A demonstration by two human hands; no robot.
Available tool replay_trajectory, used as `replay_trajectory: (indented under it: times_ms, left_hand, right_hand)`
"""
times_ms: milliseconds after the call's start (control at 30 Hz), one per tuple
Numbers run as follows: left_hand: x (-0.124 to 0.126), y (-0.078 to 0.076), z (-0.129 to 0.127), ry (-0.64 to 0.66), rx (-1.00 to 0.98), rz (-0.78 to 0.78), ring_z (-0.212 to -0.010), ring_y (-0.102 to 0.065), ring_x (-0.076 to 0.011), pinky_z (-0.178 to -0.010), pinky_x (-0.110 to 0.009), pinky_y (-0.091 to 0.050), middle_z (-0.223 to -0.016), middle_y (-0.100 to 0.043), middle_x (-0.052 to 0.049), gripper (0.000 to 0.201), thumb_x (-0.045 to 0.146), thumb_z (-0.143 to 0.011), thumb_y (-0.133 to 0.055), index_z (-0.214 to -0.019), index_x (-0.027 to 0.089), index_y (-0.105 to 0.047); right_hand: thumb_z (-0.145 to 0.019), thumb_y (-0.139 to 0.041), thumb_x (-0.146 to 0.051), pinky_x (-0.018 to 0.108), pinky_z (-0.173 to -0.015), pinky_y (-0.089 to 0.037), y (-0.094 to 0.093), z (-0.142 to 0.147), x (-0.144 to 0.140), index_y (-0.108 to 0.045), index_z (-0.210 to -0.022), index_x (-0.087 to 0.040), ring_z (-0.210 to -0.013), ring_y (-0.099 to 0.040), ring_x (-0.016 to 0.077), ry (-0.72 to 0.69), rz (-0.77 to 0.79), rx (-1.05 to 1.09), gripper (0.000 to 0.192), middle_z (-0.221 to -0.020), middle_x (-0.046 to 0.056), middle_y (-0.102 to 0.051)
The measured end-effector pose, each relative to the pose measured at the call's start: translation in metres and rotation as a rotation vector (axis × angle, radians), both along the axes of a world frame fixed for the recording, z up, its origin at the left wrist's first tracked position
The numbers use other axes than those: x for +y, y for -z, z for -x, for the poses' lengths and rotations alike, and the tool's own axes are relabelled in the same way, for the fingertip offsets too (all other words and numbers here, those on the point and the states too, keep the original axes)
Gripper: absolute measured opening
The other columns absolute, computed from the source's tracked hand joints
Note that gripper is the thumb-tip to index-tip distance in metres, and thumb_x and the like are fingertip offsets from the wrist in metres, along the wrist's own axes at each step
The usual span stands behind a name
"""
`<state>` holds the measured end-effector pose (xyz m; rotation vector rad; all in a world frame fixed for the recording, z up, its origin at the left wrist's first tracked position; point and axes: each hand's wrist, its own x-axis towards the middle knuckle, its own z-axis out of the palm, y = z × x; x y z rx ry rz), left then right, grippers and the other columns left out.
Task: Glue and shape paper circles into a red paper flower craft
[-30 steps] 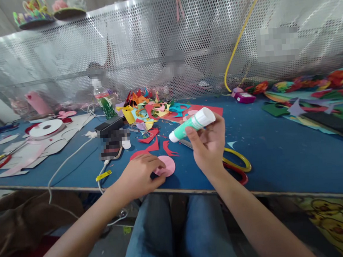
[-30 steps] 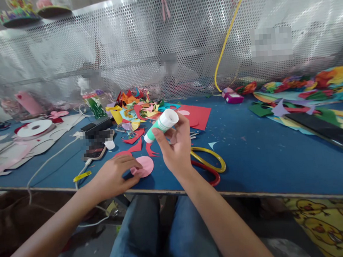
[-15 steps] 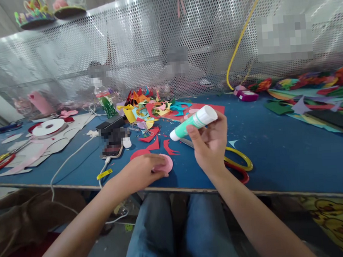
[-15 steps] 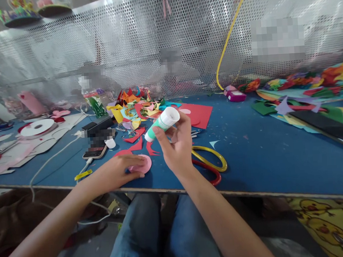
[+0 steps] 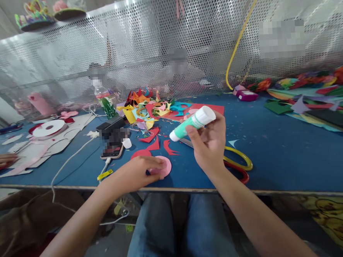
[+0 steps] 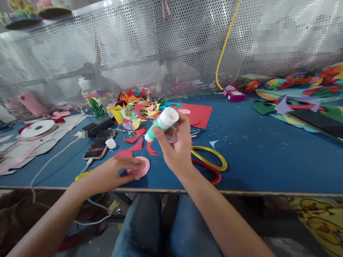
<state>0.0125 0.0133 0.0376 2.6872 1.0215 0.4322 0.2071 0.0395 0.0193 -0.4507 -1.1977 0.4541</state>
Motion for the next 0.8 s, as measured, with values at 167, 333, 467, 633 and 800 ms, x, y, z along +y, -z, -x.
replay_trajectory:
  times_ms: [167,333,467,633,800]
  left_hand:
    - [0.0,0.001,0.002,0.085,0.047,0.106,-0.098,-0.061,-0.0172,-0.084,-0.025,-0.048,-0.107,-0.067,-0.003,0.028,0.02,-0.082,-0.052,-0.108,0.023,-0.062]
    - [-0.006,0.004,0.004,0.068,0.102,0.005,-0.101,-0.061,-0.0174,-0.088,-0.026,-0.047,-0.106,-0.067,-0.003,0.026,0.02,-0.086,-0.046,-0.105,0.023,-0.064]
    - [-0.012,0.005,0.009,0.011,0.134,-0.021,-0.101,-0.06,-0.0171,-0.089,-0.028,-0.047,-0.106,-0.066,-0.003,0.03,0.013,-0.083,-0.045,-0.105,0.023,-0.062]
    - [-0.012,0.01,0.006,-0.127,0.098,-0.058,-0.102,-0.059,-0.0221,-0.089,-0.034,-0.048,-0.112,-0.063,-0.007,0.03,0.034,-0.08,-0.058,-0.106,0.02,-0.061]
    - [-0.008,0.013,0.0,-0.17,0.095,-0.048,-0.105,-0.057,-0.0243,-0.089,-0.036,-0.047,-0.114,-0.063,-0.007,0.034,0.042,-0.079,-0.058,-0.105,0.02,-0.061]
  right_hand:
    - [-0.079,-0.062,-0.027,0.046,-0.086,-0.052,0.0,0.0,0.0,-0.044,-0.107,-0.031,-0.089,-0.06,0.02,0.026,0.005,-0.009,0.034,-0.096,0.002,-0.054]
    - [-0.078,-0.063,-0.022,0.044,-0.086,-0.052,0.0,0.0,0.0,-0.046,-0.106,-0.031,-0.087,-0.06,0.0186,-0.006,-0.002,0.012,0.034,-0.095,0.002,-0.052]
    - [-0.077,-0.063,-0.021,0.044,-0.084,-0.053,0.0,-0.001,0.0,-0.046,-0.107,-0.031,-0.086,-0.061,0.0183,-0.015,-0.006,0.017,0.035,-0.098,0.002,-0.051]
    - [-0.078,-0.062,-0.021,0.04,-0.078,-0.056,0.001,0.0,0.0,-0.046,-0.108,-0.031,-0.089,-0.061,0.0195,-0.009,-0.004,-0.004,0.036,-0.095,0.002,-0.051]
    - [-0.078,-0.062,-0.019,0.041,-0.081,-0.055,0.002,-0.001,0.0,-0.046,-0.109,-0.03,-0.096,-0.06,0.0207,-0.014,-0.009,-0.002,0.036,-0.093,0.002,-0.052]
